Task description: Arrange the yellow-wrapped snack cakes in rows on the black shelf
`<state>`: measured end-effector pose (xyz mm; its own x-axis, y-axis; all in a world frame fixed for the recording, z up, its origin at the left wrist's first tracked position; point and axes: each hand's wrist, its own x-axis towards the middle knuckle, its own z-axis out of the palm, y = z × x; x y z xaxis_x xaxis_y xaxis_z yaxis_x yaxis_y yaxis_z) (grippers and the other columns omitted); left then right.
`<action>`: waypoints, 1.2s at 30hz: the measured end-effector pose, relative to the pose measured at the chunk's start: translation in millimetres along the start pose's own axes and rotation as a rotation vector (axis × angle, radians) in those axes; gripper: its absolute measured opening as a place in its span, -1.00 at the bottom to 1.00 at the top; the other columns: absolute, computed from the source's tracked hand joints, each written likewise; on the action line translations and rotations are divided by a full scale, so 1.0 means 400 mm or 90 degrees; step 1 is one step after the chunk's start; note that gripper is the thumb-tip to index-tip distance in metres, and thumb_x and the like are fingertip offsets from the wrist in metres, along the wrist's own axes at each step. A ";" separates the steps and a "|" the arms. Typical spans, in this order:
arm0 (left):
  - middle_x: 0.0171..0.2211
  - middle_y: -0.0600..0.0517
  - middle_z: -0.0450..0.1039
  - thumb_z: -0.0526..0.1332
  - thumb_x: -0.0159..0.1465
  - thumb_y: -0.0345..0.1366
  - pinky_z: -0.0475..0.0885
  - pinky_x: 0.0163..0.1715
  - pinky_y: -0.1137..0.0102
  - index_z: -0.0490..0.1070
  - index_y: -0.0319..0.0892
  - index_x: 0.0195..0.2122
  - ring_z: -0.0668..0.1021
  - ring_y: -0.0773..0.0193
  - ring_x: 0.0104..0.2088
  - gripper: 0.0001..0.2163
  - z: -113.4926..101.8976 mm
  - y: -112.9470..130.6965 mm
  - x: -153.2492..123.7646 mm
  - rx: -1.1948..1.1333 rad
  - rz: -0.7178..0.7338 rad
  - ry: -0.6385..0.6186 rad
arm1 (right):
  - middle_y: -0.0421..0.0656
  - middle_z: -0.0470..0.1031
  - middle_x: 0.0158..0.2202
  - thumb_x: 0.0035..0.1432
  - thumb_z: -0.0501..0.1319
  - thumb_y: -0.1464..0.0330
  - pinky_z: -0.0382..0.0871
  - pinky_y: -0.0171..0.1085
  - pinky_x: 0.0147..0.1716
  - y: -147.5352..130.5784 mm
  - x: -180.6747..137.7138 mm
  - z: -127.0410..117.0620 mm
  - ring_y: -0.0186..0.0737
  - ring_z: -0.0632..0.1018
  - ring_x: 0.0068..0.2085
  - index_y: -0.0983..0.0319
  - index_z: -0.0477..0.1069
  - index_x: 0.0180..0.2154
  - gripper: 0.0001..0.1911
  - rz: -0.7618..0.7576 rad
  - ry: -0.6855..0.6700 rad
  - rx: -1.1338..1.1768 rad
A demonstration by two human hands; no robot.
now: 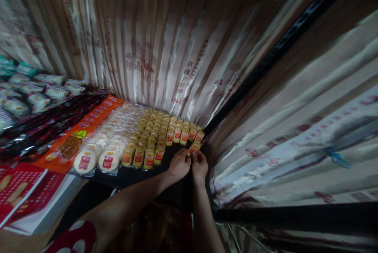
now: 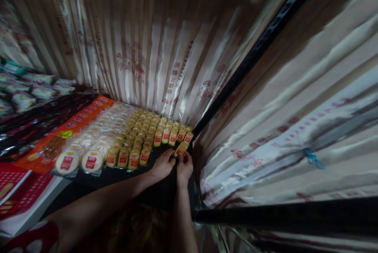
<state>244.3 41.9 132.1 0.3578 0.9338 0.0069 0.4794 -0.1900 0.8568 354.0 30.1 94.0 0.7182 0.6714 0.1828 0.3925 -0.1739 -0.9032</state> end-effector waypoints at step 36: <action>0.14 -0.16 0.26 -0.09 0.26 -0.36 0.12 0.22 0.23 0.29 -0.36 0.04 0.23 0.20 0.20 -0.62 0.090 -0.067 0.128 0.105 0.066 0.053 | -0.09 0.43 -0.41 -0.02 -0.01 0.04 0.27 -0.19 -0.32 0.023 0.126 0.107 -0.13 0.44 -0.35 0.18 0.25 -0.42 -0.66 -0.099 0.021 -0.170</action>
<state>278.9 84.0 90.9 0.3483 0.9270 0.1390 0.5711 -0.3274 0.7528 369.1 93.3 78.2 0.6543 0.6820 0.3266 0.6330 -0.2577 -0.7300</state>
